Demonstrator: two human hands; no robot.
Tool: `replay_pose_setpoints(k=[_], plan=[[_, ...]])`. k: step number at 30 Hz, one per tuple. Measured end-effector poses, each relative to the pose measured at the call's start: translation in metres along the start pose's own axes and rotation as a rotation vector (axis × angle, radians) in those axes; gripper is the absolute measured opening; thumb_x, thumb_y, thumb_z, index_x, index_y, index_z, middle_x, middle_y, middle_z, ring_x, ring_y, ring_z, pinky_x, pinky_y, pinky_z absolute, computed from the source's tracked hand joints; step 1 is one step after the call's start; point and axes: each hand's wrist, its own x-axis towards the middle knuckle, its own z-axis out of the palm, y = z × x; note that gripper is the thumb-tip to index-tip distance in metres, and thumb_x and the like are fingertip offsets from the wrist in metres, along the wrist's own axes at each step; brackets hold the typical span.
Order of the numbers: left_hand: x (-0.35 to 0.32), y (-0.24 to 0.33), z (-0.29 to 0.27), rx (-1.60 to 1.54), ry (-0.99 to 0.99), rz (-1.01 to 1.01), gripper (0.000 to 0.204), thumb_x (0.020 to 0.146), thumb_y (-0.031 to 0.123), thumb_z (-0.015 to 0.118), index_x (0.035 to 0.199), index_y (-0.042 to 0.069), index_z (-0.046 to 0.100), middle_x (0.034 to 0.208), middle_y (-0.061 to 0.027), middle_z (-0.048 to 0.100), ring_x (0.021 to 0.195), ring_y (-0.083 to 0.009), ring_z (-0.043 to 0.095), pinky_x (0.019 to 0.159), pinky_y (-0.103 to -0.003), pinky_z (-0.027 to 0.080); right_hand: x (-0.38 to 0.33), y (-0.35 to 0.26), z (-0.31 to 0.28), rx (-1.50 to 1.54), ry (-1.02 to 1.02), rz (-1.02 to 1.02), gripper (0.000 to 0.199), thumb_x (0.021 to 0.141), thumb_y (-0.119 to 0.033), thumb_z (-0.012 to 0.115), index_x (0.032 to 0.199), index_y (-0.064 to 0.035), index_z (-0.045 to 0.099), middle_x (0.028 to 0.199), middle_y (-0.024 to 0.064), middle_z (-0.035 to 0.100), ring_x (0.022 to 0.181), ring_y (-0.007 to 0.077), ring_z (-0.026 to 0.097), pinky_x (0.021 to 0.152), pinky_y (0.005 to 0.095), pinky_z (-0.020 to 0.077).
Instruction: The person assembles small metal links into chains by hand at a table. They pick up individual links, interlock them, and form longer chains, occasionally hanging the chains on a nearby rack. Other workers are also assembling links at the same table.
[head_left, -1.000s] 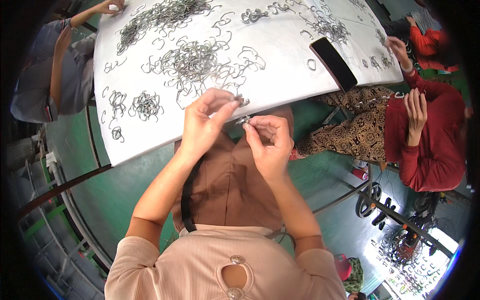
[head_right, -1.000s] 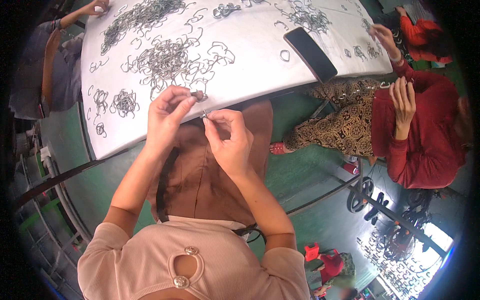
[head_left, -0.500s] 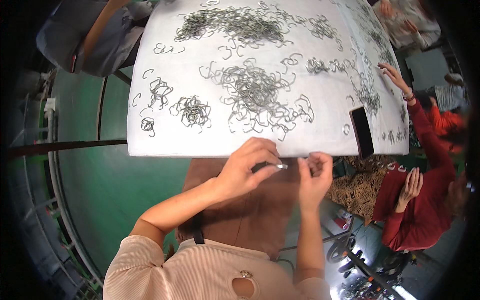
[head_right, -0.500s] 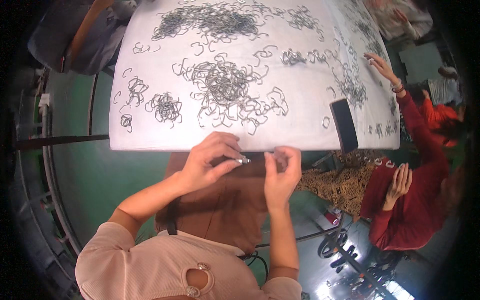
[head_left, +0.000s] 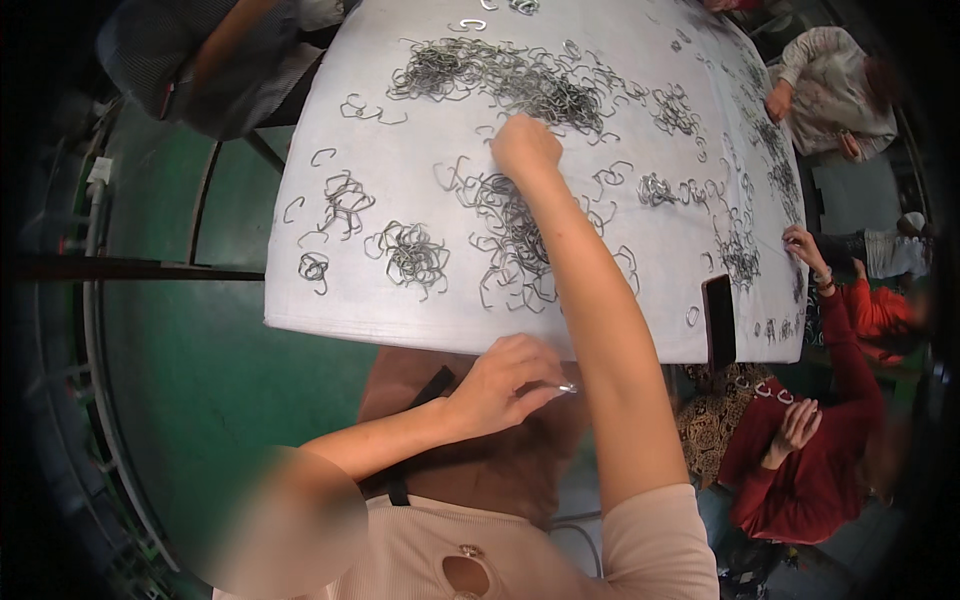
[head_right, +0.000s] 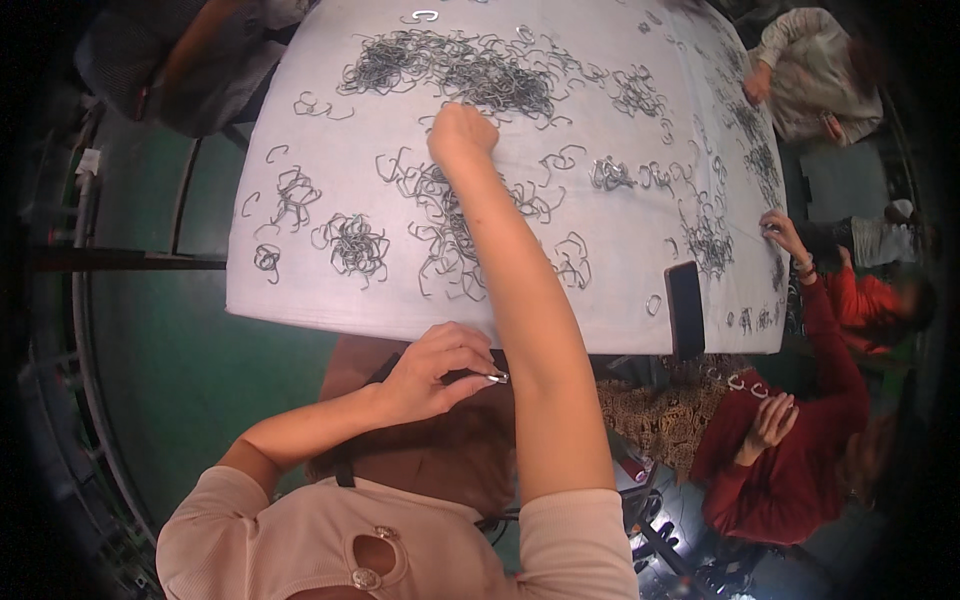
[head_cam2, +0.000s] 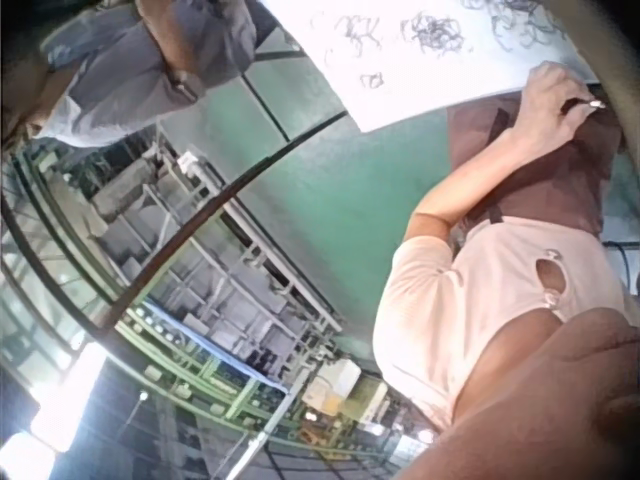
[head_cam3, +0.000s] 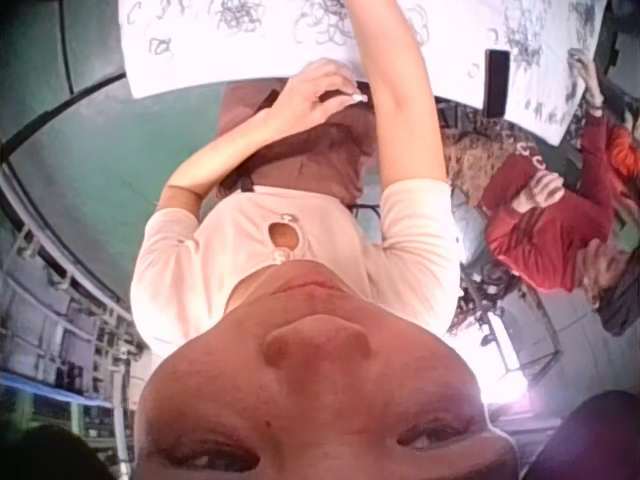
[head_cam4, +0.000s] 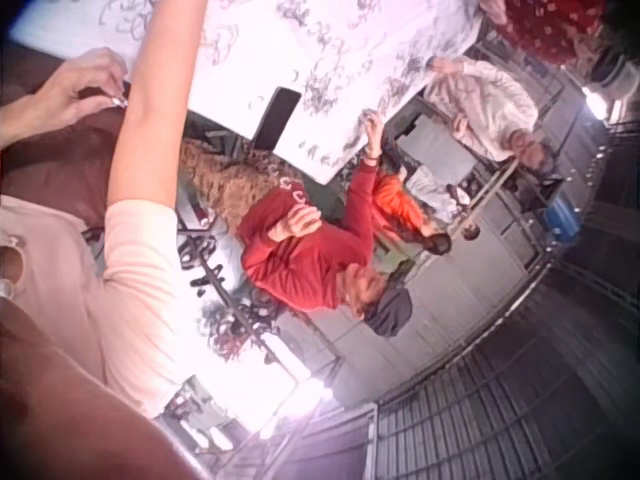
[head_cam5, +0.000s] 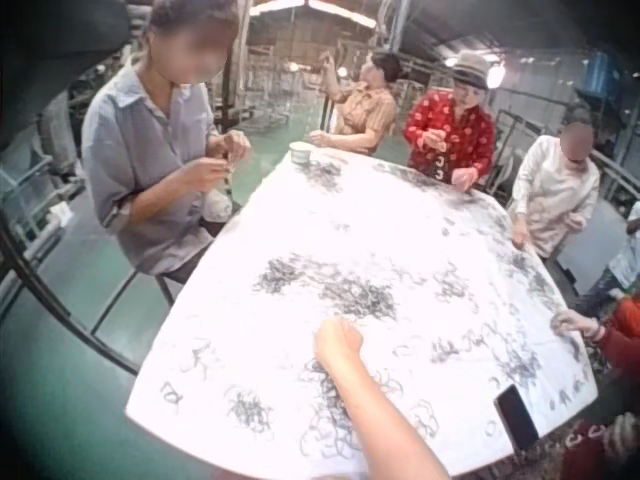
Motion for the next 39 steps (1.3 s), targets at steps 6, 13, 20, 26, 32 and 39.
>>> replay_pose_setpoints(k=[6,13,20,26,32,39], plan=[[0.005,0.002,0.001,0.029,-0.006,0.011,0.016,0.072,0.003,0.073,0.086,0.005,0.065,0.093,-0.0070,0.063,0.093,-0.0256,0.060,0.084,-0.036,0.045,-0.072,0.045,-0.023,0.363,0.192,-0.109,0.018,0.081,-0.012,0.062,0.093,0.0020,0.064,0.090,0.0190,0.068,0.091,0.0338,0.065,0.078,0.0423,0.0506],[0.010,0.010,0.005,0.111,0.025,0.010,0.014,0.073,0.002,0.073,0.085,0.003,0.066,0.094,-0.0101,0.063,0.090,-0.0251,0.061,0.078,-0.034,0.048,-0.266,0.098,-0.054,1.258,0.295,0.036,0.012,0.084,0.006,0.062,0.095,0.0060,0.056,0.086,0.0114,0.064,0.077,0.0159,0.065,0.069,0.0257,0.0530],[0.014,0.017,0.022,0.143,-0.010,0.017,0.014,0.073,0.000,0.072,0.086,0.001,0.065,0.095,-0.0122,0.064,0.087,-0.0225,0.062,0.075,-0.031,0.049,-0.326,0.107,-0.016,1.435,0.487,0.158,0.017,0.082,0.010,0.064,0.094,0.0035,0.053,0.091,0.0133,0.063,0.081,0.0175,0.066,0.076,0.0270,0.0551],[0.020,0.018,0.034,0.078,-0.061,0.039,0.016,0.074,0.004,0.070,0.090,0.003,0.066,0.094,-0.0091,0.064,0.090,-0.0257,0.060,0.080,-0.035,0.047,-0.325,0.108,-0.001,1.402,0.723,0.006,0.019,0.081,0.013,0.064,0.090,0.0034,0.049,0.094,0.0163,0.062,0.083,0.0189,0.066,0.076,0.0269,0.0554],[0.105,-0.027,0.014,0.377,-0.060,0.215,0.019,0.082,0.012,0.066,0.098,0.002,0.067,0.098,-0.0130,0.066,0.090,-0.0297,0.061,0.081,-0.036,0.049,-0.331,0.123,-0.005,1.235,0.867,-0.106,0.022,0.079,0.013,0.065,0.086,0.0012,0.048,0.093,0.0178,0.063,0.079,0.0185,0.065,0.070,0.0271,0.0562],[0.251,-0.111,0.043,0.744,0.011,0.087,0.025,0.080,0.019,0.069,0.102,0.005,0.069,0.098,-0.0164,0.067,0.085,-0.0279,0.065,0.076,-0.035,0.051,-0.328,0.135,-0.006,1.247,0.900,-0.030,0.022,0.079,0.013,0.066,0.085,0.0004,0.049,0.091,0.0166,0.063,0.078,0.0185,0.064,0.067,0.0271,0.0562]])
